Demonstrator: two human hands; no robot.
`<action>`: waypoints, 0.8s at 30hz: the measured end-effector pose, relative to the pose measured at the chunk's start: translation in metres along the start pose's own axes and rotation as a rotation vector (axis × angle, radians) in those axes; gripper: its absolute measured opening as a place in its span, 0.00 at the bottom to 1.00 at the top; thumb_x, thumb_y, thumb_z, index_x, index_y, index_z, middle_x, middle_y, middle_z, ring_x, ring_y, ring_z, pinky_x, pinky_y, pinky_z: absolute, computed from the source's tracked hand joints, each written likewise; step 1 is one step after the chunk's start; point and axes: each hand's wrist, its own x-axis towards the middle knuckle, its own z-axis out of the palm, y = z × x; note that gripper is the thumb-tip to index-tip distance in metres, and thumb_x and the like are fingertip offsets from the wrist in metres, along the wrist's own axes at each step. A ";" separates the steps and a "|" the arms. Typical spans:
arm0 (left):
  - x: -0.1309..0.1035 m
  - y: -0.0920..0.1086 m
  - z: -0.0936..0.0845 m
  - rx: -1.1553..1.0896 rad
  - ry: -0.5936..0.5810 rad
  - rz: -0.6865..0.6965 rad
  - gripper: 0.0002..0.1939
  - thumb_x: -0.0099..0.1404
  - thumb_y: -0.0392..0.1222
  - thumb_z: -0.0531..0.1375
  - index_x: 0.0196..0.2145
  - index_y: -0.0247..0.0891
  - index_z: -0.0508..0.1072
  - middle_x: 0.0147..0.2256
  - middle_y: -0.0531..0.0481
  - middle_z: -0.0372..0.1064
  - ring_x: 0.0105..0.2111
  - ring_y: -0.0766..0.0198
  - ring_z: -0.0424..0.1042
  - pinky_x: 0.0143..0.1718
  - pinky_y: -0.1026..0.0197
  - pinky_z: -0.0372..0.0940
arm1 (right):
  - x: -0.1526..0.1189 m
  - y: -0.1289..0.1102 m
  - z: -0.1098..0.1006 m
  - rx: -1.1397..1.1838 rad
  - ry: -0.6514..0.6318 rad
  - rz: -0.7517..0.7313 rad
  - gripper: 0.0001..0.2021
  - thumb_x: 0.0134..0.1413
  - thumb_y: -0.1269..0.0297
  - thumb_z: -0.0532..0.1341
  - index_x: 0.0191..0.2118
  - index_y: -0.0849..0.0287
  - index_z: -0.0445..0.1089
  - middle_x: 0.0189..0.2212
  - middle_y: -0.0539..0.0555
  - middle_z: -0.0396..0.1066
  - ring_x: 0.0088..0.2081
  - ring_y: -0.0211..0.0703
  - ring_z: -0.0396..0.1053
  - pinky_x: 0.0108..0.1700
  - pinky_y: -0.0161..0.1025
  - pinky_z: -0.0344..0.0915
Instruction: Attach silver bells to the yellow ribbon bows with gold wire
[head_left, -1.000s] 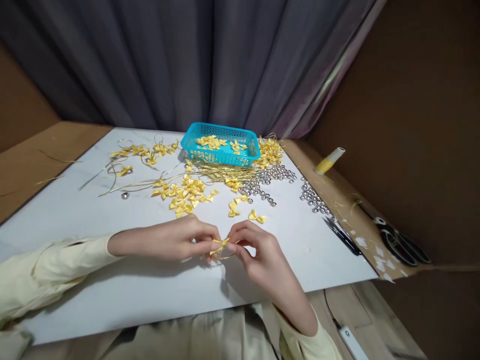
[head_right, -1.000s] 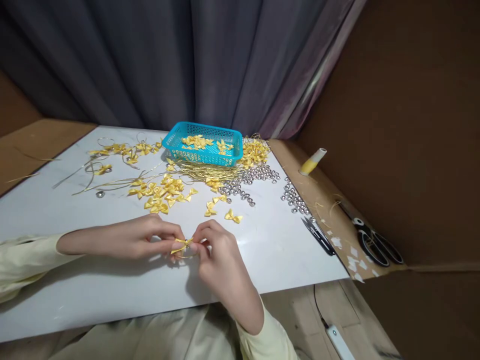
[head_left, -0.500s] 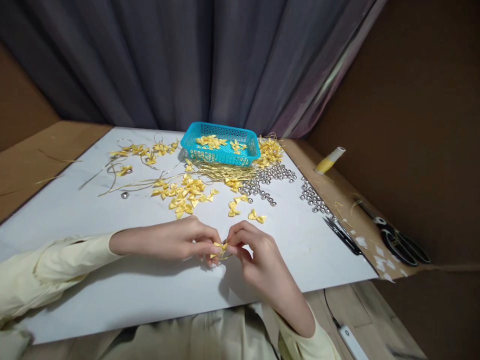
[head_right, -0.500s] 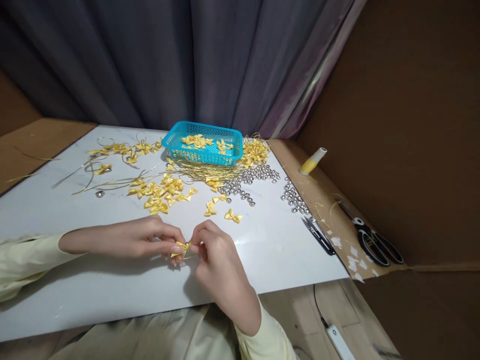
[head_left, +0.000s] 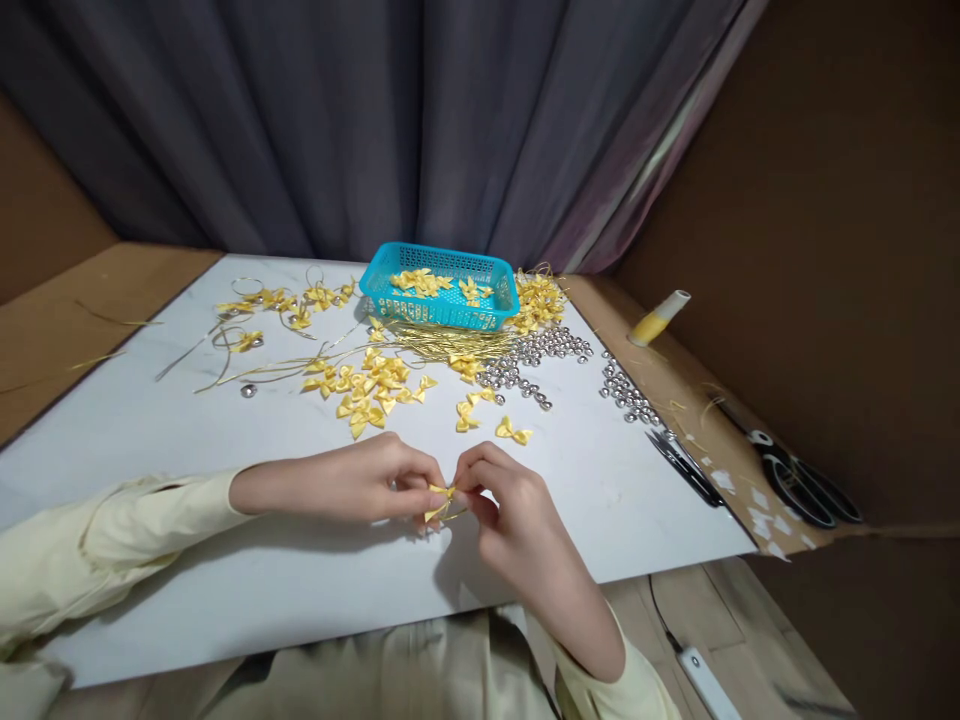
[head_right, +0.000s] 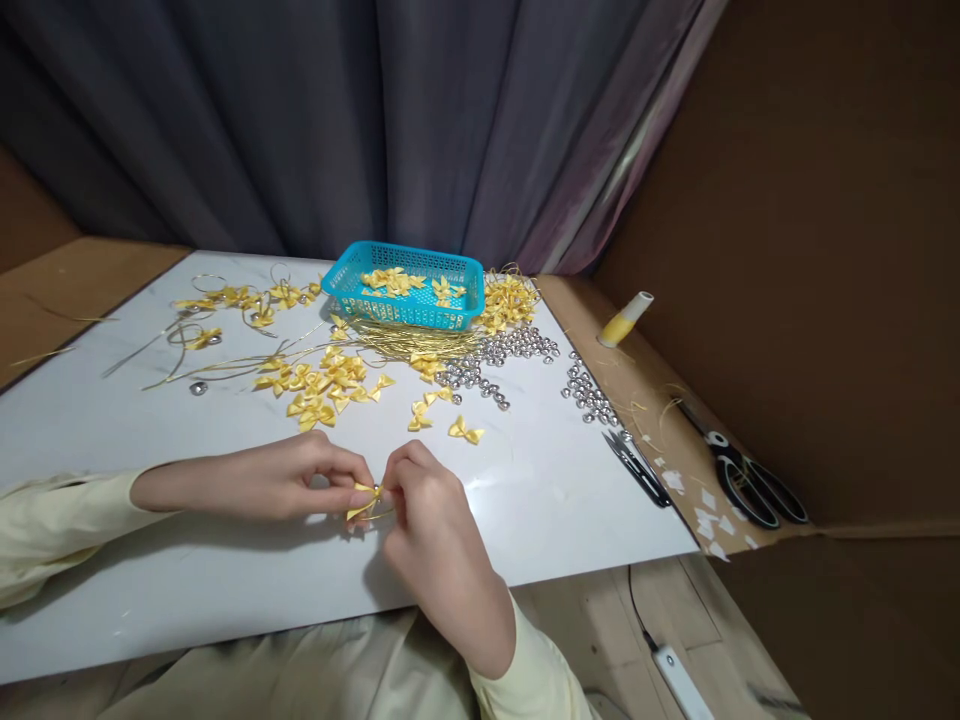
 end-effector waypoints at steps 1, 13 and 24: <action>0.000 -0.001 0.000 0.003 0.002 0.011 0.15 0.69 0.42 0.52 0.33 0.34 0.76 0.30 0.49 0.77 0.29 0.67 0.74 0.31 0.70 0.64 | 0.000 0.000 0.001 -0.006 -0.002 -0.001 0.14 0.35 0.86 0.50 0.23 0.57 0.55 0.28 0.52 0.65 0.28 0.39 0.65 0.29 0.33 0.58; 0.003 -0.004 0.000 0.034 0.191 0.026 0.14 0.69 0.43 0.53 0.33 0.33 0.74 0.28 0.48 0.78 0.27 0.66 0.74 0.27 0.70 0.62 | -0.013 -0.006 -0.002 -0.145 0.232 -0.002 0.04 0.56 0.71 0.59 0.31 0.57 0.68 0.43 0.61 0.67 0.49 0.54 0.64 0.47 0.50 0.65; 0.001 -0.005 0.005 0.228 0.311 0.085 0.17 0.69 0.44 0.49 0.33 0.33 0.73 0.23 0.51 0.72 0.22 0.69 0.67 0.25 0.69 0.57 | 0.000 0.005 0.009 0.008 0.103 0.074 0.09 0.56 0.72 0.57 0.30 0.59 0.76 0.48 0.61 0.69 0.54 0.54 0.62 0.55 0.54 0.59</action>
